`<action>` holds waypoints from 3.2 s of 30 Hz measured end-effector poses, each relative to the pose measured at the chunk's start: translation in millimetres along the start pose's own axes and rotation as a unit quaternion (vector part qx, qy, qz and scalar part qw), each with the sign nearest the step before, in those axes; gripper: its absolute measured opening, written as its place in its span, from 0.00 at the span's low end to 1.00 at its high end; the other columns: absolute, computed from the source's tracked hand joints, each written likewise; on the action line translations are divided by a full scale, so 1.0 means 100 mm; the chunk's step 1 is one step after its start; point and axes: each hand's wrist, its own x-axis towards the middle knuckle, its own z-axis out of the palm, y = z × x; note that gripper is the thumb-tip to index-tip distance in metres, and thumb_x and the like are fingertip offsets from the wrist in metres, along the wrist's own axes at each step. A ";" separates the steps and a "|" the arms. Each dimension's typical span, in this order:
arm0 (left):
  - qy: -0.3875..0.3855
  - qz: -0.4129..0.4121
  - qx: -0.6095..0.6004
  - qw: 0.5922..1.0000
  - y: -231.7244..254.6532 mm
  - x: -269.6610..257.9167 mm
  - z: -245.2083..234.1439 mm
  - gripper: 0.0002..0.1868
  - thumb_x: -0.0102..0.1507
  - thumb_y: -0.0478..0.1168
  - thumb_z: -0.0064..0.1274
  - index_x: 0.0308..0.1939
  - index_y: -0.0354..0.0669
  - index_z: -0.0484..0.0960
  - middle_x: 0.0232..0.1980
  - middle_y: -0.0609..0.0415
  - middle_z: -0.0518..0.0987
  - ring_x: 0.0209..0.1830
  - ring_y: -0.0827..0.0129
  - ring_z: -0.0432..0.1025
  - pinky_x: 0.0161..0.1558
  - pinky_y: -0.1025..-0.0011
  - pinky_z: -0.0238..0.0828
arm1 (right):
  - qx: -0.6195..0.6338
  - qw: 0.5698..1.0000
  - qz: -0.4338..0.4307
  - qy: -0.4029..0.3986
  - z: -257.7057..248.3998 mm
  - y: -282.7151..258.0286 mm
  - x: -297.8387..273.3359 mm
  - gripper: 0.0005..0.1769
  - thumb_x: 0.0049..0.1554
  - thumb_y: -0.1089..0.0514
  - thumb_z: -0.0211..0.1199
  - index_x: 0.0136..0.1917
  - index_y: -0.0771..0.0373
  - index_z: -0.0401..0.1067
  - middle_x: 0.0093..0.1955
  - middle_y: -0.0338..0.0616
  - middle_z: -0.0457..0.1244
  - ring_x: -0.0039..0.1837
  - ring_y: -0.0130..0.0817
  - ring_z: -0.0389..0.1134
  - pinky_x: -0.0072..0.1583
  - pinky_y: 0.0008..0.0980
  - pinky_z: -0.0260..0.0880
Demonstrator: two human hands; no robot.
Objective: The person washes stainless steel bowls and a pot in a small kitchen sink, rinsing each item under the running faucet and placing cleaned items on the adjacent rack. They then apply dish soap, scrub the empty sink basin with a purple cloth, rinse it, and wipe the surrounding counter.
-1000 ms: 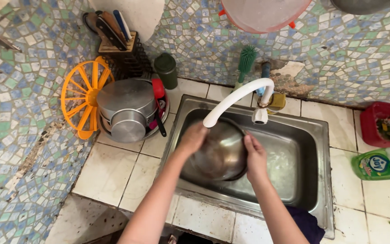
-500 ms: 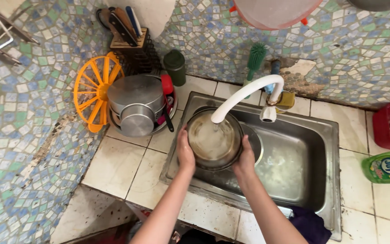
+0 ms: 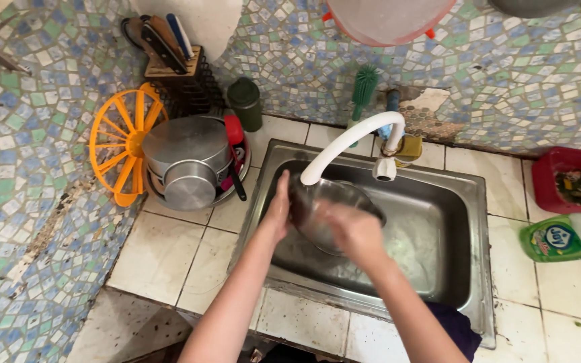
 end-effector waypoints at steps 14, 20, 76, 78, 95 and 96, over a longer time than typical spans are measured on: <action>0.109 0.273 0.079 0.953 0.00 -0.42 0.01 0.43 0.50 0.20 0.42 0.71 0.40 0.71 0.58 0.54 0.79 0.51 0.71 0.73 0.49 0.79 0.67 | -0.058 0.974 -0.045 -0.214 0.90 0.84 0.24 0.09 0.57 0.51 0.62 0.46 0.56 0.77 0.51 0.51 0.70 0.53 0.53 0.69 0.55 0.50 0.70; 0.118 0.254 0.146 0.949 -0.03 -0.55 0.15 0.47 0.48 0.19 0.40 0.73 0.45 0.72 0.57 0.53 0.81 0.55 0.71 0.74 0.53 0.80 0.68 | 0.093 0.981 -0.131 -0.109 1.01 0.44 0.69 0.12 0.51 0.58 0.65 0.48 0.64 0.75 0.46 0.56 0.68 0.52 0.56 0.68 0.55 0.50 0.69; -0.249 -0.156 -0.260 0.920 -1.74 0.31 1.20 0.27 0.71 0.53 0.39 0.61 0.35 0.77 0.57 0.42 0.80 0.54 0.52 0.77 0.58 0.55 0.77 | 0.458 0.804 0.313 0.212 -1.45 1.30 -1.34 0.20 0.67 0.46 0.58 0.57 0.65 0.76 0.51 0.35 0.68 0.53 0.23 0.65 0.58 0.26 0.65; -0.241 -0.145 -0.274 0.920 -1.72 0.27 1.42 0.25 0.72 0.51 0.37 0.62 0.36 0.77 0.59 0.43 0.80 0.58 0.54 0.76 0.60 0.53 0.74 | 0.495 0.779 0.304 0.237 -1.60 1.31 -1.39 0.20 0.68 0.46 0.55 0.58 0.65 0.74 0.55 0.37 0.69 0.56 0.25 0.66 0.61 0.28 0.66; -0.244 -0.170 -0.348 0.889 -1.83 0.16 2.27 0.30 0.64 0.56 0.37 0.59 0.40 0.78 0.62 0.43 0.79 0.62 0.51 0.71 0.64 0.49 0.65 | 0.296 0.930 0.139 0.168 -2.57 0.85 -1.44 0.19 0.57 0.52 0.69 0.59 0.62 0.71 0.50 0.41 0.67 0.51 0.28 0.68 0.55 0.30 0.70; -0.263 -0.153 -0.335 0.892 -1.76 0.13 2.31 0.32 0.60 0.57 0.40 0.58 0.40 0.79 0.60 0.43 0.80 0.59 0.51 0.73 0.59 0.47 0.67 | 0.196 0.971 0.061 0.124 -2.62 0.66 -1.40 0.22 0.52 0.54 0.74 0.57 0.59 0.71 0.48 0.40 0.66 0.49 0.28 0.68 0.52 0.28 0.71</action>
